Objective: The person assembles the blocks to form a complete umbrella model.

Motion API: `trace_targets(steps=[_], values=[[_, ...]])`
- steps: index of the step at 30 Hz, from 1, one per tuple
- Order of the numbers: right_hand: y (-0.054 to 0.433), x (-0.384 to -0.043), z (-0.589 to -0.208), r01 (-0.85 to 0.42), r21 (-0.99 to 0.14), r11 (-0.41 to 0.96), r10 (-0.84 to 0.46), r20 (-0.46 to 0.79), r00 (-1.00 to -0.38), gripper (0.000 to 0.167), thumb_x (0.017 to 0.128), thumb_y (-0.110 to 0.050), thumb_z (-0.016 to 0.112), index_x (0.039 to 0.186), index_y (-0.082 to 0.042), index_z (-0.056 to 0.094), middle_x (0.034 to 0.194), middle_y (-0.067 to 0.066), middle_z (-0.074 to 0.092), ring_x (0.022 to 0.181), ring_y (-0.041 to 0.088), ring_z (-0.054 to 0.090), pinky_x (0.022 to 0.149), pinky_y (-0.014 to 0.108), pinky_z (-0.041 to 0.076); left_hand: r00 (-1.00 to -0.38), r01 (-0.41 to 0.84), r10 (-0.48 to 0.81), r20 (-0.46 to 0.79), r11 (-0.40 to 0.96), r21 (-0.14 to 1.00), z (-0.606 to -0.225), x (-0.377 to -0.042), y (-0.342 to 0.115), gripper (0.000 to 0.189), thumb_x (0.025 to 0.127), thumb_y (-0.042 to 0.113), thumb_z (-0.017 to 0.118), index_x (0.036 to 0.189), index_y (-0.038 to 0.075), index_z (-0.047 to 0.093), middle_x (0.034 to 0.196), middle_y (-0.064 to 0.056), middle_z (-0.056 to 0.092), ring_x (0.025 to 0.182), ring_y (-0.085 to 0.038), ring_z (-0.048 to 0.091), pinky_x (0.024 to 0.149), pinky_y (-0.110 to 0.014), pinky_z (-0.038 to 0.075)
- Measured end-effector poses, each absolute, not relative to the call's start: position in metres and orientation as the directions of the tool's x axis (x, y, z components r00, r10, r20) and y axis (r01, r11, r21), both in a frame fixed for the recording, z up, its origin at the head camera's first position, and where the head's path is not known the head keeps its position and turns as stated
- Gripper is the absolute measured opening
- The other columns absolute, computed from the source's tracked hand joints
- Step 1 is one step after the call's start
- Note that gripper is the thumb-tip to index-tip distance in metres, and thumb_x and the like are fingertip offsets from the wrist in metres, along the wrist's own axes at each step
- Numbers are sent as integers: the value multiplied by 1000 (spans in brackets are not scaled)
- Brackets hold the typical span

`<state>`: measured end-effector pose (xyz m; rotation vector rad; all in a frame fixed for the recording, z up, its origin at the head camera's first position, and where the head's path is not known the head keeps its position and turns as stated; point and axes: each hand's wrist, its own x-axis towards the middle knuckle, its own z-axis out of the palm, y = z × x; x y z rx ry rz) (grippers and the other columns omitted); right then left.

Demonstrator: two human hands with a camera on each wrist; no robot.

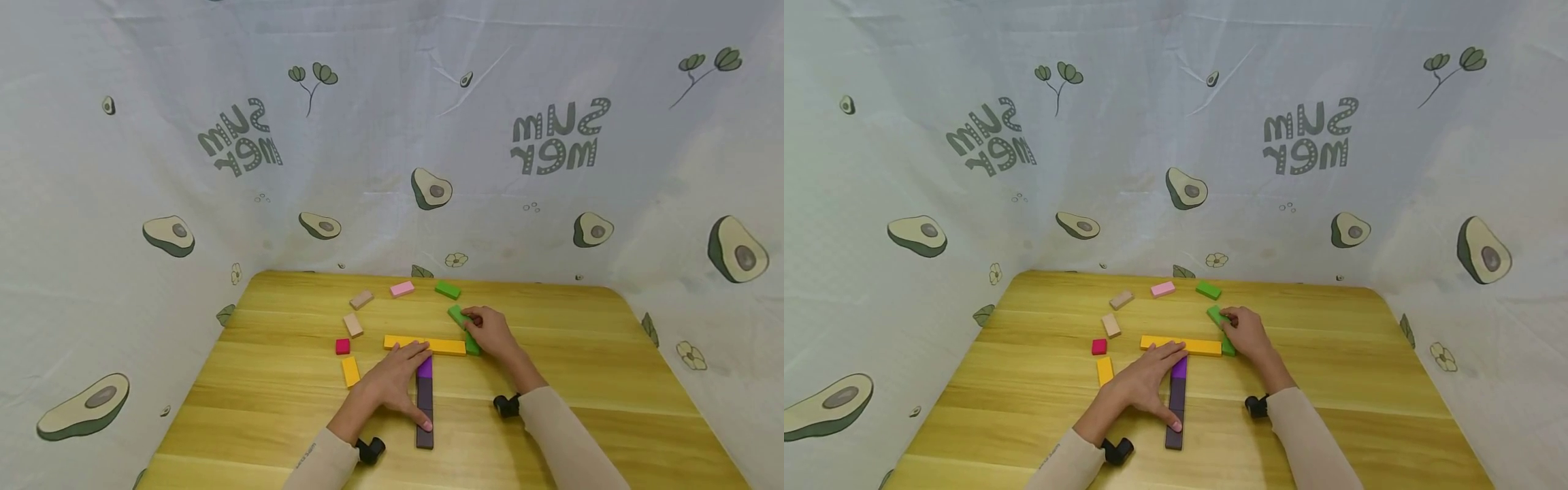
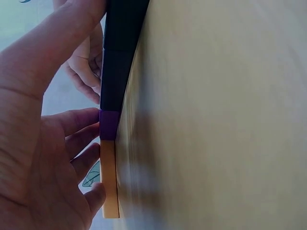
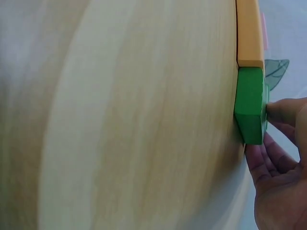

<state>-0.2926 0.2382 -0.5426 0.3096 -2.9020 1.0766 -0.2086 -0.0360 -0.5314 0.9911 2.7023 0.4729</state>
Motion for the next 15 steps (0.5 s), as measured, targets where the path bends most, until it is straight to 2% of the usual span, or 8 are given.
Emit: trace_targets(steps=[15], values=[[239, -293, -540, -197, -646, 737, -183, 90, -979, 32, 103, -11, 62, 132, 0, 68, 116, 21, 68, 95, 28, 63, 80, 39, 55, -742, 592, 664, -88, 711, 379, -532, -209, -38, 134, 59, 76, 87, 165, 17, 27, 172, 0, 22, 160, -19, 20, 131, -46, 15]])
